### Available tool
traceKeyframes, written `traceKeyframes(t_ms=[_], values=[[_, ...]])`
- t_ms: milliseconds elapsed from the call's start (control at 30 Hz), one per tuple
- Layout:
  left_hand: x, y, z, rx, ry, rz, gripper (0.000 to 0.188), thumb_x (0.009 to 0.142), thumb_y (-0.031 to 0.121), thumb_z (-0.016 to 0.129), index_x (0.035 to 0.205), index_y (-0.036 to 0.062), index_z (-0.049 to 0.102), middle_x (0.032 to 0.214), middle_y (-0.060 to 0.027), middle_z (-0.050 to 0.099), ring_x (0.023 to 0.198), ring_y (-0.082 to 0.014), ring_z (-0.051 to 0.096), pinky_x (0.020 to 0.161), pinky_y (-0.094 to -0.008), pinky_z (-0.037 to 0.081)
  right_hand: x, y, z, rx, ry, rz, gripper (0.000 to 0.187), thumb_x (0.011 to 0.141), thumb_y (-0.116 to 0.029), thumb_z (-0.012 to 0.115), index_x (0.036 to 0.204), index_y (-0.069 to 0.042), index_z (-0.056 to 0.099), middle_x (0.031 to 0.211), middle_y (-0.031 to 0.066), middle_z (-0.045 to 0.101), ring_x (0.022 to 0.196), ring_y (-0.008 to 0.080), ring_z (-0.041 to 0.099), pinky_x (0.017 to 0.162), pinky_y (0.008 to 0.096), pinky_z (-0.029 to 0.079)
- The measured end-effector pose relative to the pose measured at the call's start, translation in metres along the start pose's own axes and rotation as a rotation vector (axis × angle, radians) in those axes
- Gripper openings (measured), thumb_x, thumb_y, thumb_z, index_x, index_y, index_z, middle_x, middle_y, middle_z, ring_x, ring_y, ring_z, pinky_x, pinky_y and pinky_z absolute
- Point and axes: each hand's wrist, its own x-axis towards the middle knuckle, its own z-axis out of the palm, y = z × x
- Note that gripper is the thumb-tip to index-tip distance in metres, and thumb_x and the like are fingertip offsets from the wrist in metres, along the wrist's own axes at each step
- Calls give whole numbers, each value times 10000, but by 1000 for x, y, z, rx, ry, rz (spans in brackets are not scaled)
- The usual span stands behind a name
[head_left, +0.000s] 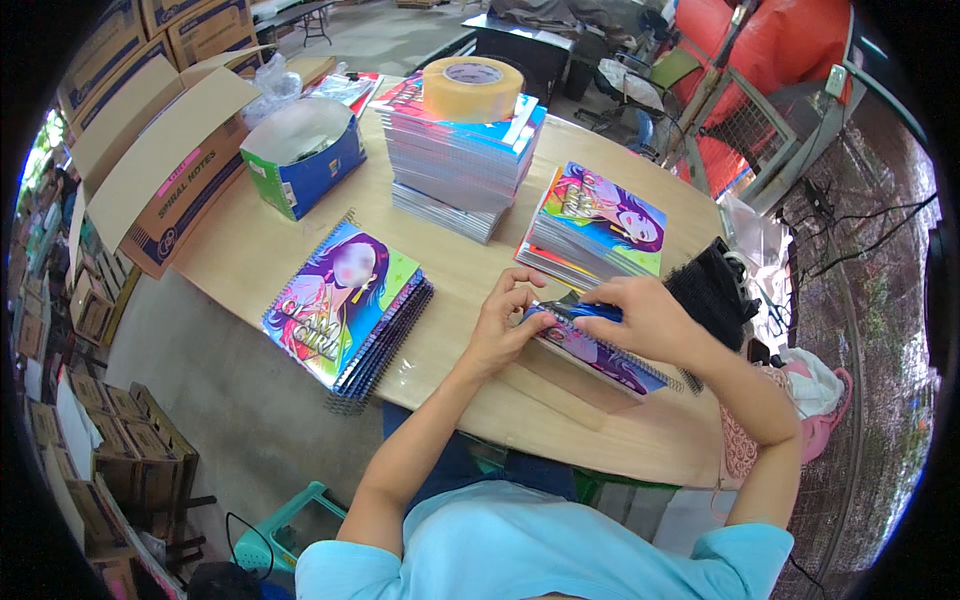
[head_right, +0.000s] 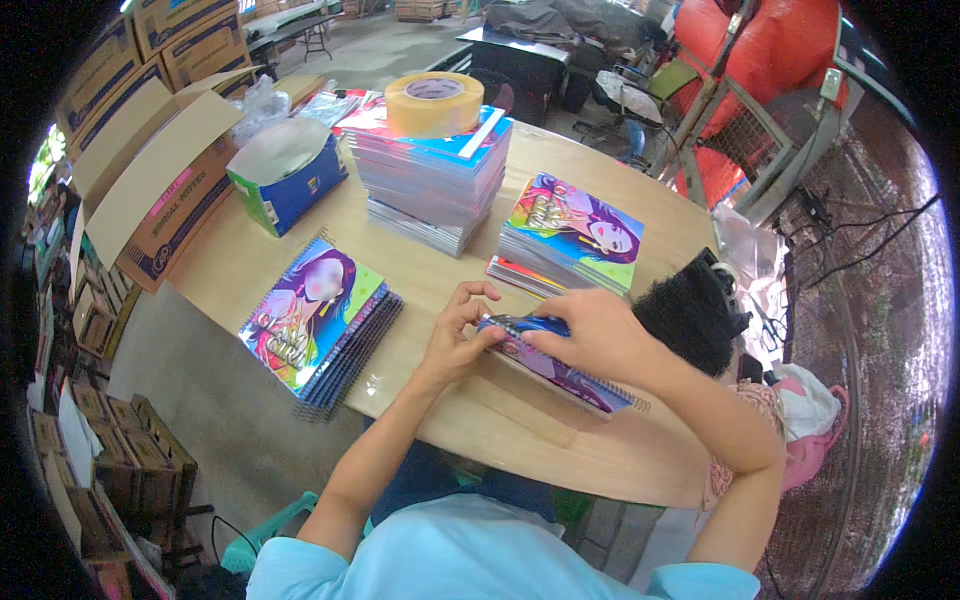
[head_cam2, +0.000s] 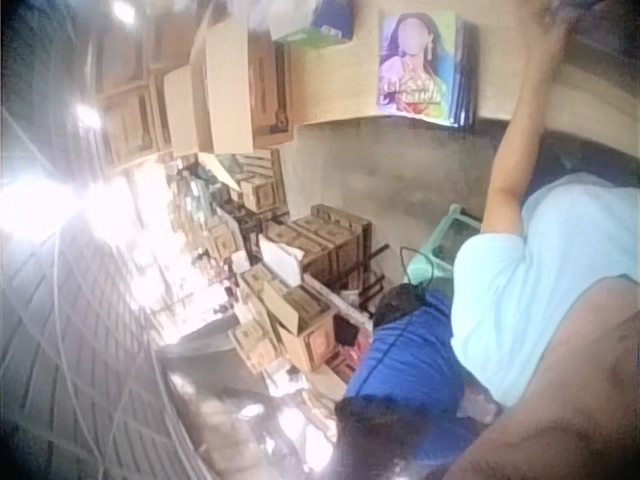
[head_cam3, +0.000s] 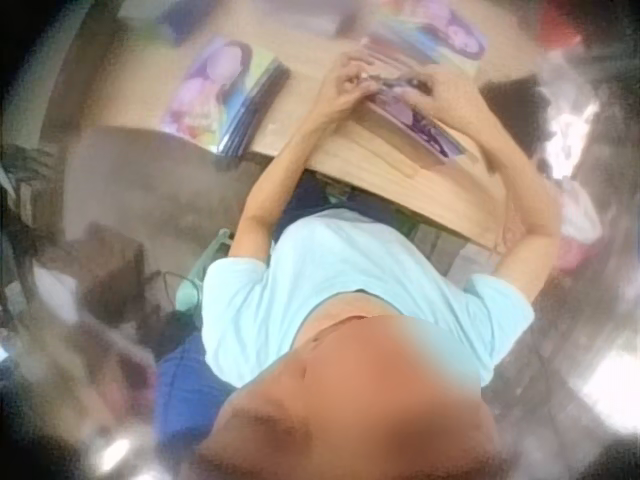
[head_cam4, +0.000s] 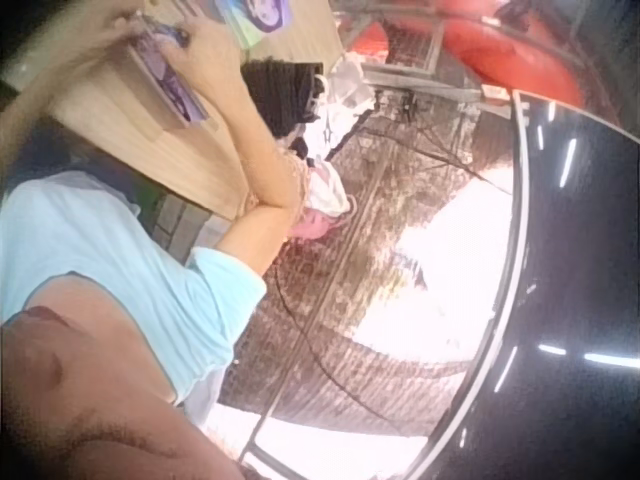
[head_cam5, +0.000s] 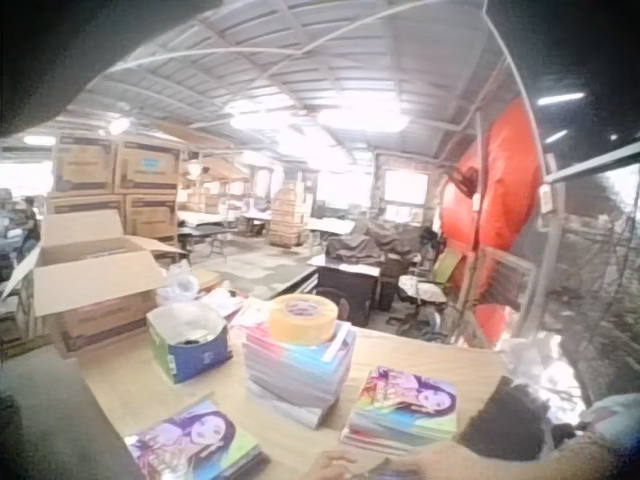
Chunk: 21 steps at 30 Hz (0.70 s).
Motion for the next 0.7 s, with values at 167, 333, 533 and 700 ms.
traceKeyframes(t_ms=[167, 333, 533, 700], values=[[-24, -8, 6, 236, 301, 62, 196, 832, 196, 734, 847, 22, 646, 1111, -61, 540, 933, -156, 507, 815, -295, 413, -75, 42, 12, 264, 591, 230, 294, 788, -104, 728, 1060, -7, 672, 937, 116, 670, 862, 194, 643, 795, 300, 498], [11, 49, 25, 68, 538, 26, 160, 926, 168, 585, 893, 16, 620, 876, -106, 575, 880, -254, 549, 822, -383, 396, -162, 131, 136, 196, 655, 569, 354, 792, -141, 743, 1102, 1, 647, 1076, 149, 629, 989, 266, 606, 867, 339, 484], [107, 215, -60, 1020, 50, 276, 197, 962, 204, 432, 922, 61, 561, 770, -134, 606, 775, -353, 606, 764, -496, 420, -168, 114, 162, -194, 631, 446, 483, 783, -163, 726, 1226, -18, 600, 1303, 200, 499, 1144, 348, 516, 955, 408, 446], [86, 133, -150, 1537, -537, 42, 211, 961, 259, 430, 940, 100, 567, 735, -112, 622, 748, -336, 635, 778, -516, 420, -141, 57, 129, 397, 649, 261, 626, 717, -161, 784, 1290, -33, 567, 1340, 206, 488, 1199, 345, 502, 970, 407, 442]])
